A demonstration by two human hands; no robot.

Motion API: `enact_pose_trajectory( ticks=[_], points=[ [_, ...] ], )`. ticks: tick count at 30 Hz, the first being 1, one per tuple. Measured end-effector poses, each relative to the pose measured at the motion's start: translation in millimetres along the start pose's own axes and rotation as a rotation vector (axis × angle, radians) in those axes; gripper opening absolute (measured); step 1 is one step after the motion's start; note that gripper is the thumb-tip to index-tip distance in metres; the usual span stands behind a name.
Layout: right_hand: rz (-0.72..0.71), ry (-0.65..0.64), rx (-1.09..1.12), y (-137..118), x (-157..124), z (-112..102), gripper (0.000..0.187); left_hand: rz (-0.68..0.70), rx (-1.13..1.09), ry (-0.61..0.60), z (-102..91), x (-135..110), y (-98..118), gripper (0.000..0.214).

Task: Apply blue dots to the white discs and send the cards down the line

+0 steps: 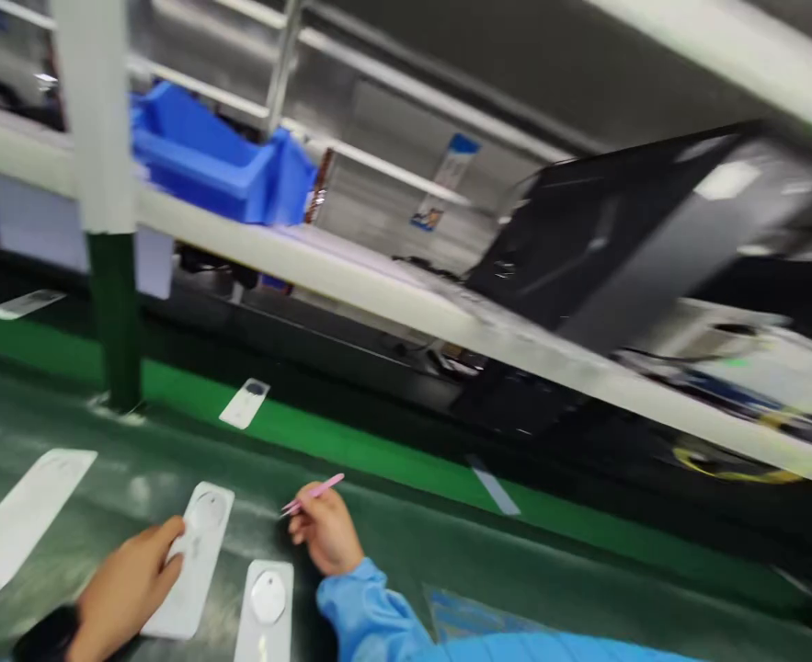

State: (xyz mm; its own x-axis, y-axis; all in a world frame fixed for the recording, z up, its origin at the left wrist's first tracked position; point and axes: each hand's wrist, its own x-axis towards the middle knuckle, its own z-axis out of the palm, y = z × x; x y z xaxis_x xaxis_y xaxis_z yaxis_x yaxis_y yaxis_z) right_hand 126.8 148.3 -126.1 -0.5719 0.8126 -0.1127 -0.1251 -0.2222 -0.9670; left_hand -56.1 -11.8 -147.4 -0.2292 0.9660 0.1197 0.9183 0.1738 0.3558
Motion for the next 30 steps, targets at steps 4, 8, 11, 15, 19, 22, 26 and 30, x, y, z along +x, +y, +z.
enact_pose_trajectory(
  ticks=[4, 8, 11, 15, 19, 22, 26, 30],
  points=[
    [0.127, 0.236, -0.174, 2, -5, -25, 0.053, -0.159, 0.038, -0.032, 1.9, 1, -8, 0.025],
    [0.196, 0.278, -0.244, -6, -8, -34, 0.062, -0.073, -0.151, -0.063, 14.2, 18, -8, 0.021],
    [0.218, 0.297, -0.266, -5, -9, -31, 0.065, -0.014, -0.222, -0.058, 31.4, 21, -9, 0.036],
    [0.243, 0.332, -0.271, -7, -14, -38, 0.066, 0.024, -0.269, -0.054, 48.5, 17, -15, 0.035],
    [0.309, 0.398, -0.265, -4, -28, -53, 0.065, 0.061, -0.277, -0.012, 56.6, 14, -21, 0.034],
    [0.340, 0.391, -0.246, 1, -34, -55, 0.061, 0.102, -0.276, 0.007, 60.4, 14, -21, 0.033],
    [0.295, 0.396, -0.249, 2, -23, -51, 0.054, 0.150, -0.295, -0.008, 63.3, 17, -15, 0.034],
    [0.296, 0.375, -0.283, -1, -5, -53, 0.049, 0.154, -0.309, -0.054, 63.8, 21, -6, 0.039]
  ],
)
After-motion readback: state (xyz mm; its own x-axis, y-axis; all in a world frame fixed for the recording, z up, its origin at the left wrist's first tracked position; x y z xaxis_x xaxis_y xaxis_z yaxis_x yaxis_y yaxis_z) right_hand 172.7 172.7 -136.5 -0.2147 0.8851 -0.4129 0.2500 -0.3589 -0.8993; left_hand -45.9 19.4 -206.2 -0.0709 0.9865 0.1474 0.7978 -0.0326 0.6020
